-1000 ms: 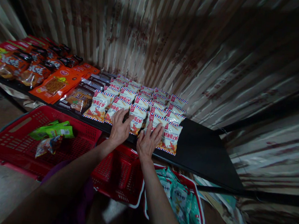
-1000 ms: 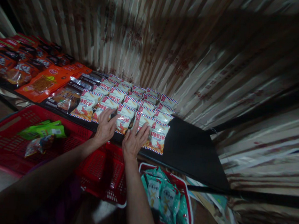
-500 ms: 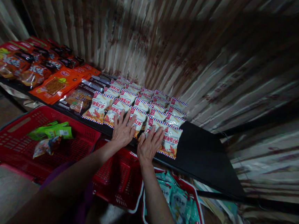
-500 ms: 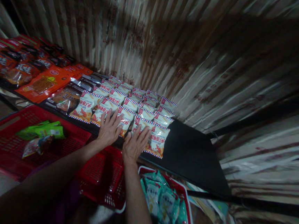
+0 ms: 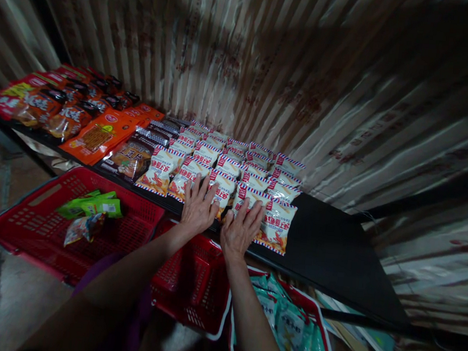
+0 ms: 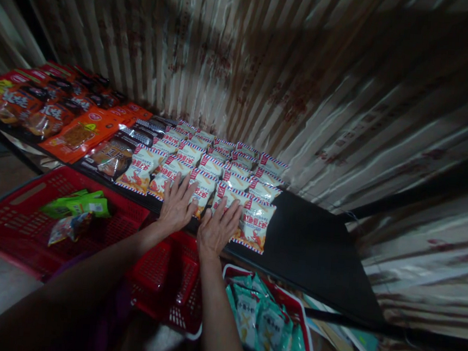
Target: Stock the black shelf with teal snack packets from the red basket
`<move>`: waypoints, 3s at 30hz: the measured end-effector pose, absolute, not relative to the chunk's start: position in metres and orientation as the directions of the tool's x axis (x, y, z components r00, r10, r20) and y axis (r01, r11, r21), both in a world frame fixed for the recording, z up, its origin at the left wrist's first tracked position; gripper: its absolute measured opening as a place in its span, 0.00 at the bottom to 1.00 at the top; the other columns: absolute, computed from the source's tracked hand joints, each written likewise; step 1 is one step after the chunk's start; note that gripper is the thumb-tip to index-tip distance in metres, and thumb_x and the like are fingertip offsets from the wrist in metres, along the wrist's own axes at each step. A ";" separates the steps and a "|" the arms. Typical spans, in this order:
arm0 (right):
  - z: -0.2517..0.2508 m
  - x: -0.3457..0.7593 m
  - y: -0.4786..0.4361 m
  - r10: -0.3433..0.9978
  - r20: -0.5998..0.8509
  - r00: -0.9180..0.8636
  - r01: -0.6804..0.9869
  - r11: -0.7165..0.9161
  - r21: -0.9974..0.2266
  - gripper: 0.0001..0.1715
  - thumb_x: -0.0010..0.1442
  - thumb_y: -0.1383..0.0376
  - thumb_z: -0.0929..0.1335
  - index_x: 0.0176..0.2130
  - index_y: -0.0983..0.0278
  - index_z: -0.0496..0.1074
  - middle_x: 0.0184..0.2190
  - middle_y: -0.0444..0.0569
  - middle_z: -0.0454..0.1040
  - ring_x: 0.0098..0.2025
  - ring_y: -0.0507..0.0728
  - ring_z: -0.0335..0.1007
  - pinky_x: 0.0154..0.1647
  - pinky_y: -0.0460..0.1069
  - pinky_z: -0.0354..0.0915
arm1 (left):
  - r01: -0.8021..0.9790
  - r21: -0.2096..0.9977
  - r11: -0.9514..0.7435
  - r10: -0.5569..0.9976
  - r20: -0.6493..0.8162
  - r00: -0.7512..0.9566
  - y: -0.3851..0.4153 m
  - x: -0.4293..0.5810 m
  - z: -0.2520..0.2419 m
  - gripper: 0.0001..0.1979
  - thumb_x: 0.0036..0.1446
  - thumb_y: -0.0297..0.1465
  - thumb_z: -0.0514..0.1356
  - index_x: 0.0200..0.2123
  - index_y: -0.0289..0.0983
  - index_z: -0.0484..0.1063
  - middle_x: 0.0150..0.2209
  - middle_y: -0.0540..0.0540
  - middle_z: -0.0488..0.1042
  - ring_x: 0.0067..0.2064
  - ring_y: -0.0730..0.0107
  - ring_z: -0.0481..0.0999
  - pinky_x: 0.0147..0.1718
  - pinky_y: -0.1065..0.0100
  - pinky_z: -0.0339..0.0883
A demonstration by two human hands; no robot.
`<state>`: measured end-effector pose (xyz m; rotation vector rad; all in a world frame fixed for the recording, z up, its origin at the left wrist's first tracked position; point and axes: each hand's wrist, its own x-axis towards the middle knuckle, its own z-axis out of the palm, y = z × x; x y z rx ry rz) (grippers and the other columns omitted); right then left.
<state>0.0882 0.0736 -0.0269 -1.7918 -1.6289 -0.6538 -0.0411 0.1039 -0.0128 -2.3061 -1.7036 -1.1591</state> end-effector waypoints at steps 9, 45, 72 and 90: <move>-0.028 0.087 0.071 0.676 0.729 0.107 0.994 -0.046 -0.103 0.35 0.65 0.56 0.58 0.65 0.66 0.47 0.67 0.65 0.42 0.68 0.71 0.34 0.58 0.69 0.52 | 0.845 0.379 -0.379 0.782 0.620 0.072 0.103 -0.042 -0.016 0.28 0.61 0.37 0.50 0.63 0.38 0.53 0.67 0.38 0.49 0.68 0.51 0.38 0.63 0.43 0.39; -0.024 0.080 0.073 0.706 0.679 0.199 0.980 -0.123 -0.159 0.32 0.65 0.58 0.56 0.64 0.69 0.51 0.66 0.67 0.46 0.67 0.69 0.37 0.58 0.66 0.54 | 0.790 0.432 -0.435 0.779 0.620 0.091 0.103 -0.042 -0.015 0.23 0.61 0.36 0.48 0.57 0.33 0.61 0.61 0.39 0.62 0.67 0.53 0.48 0.63 0.45 0.42; -0.026 0.081 0.072 0.692 0.695 0.193 0.980 -0.100 -0.172 0.32 0.65 0.58 0.57 0.64 0.67 0.51 0.67 0.65 0.42 0.68 0.70 0.35 0.58 0.68 0.52 | 0.813 0.582 0.010 0.751 0.533 -0.390 0.114 -0.114 -0.025 0.28 0.62 0.35 0.48 0.62 0.26 0.54 0.66 0.26 0.44 0.68 0.44 0.37 0.61 0.43 0.43; -0.025 0.080 0.073 0.699 0.684 0.208 0.977 -0.115 -0.179 0.32 0.64 0.58 0.58 0.64 0.67 0.52 0.66 0.66 0.44 0.67 0.70 0.36 0.59 0.68 0.51 | 0.881 0.468 -0.068 0.761 0.595 -0.258 0.116 -0.112 -0.026 0.34 0.55 0.42 0.57 0.62 0.35 0.56 0.68 0.33 0.38 0.68 0.39 0.36 0.61 0.39 0.40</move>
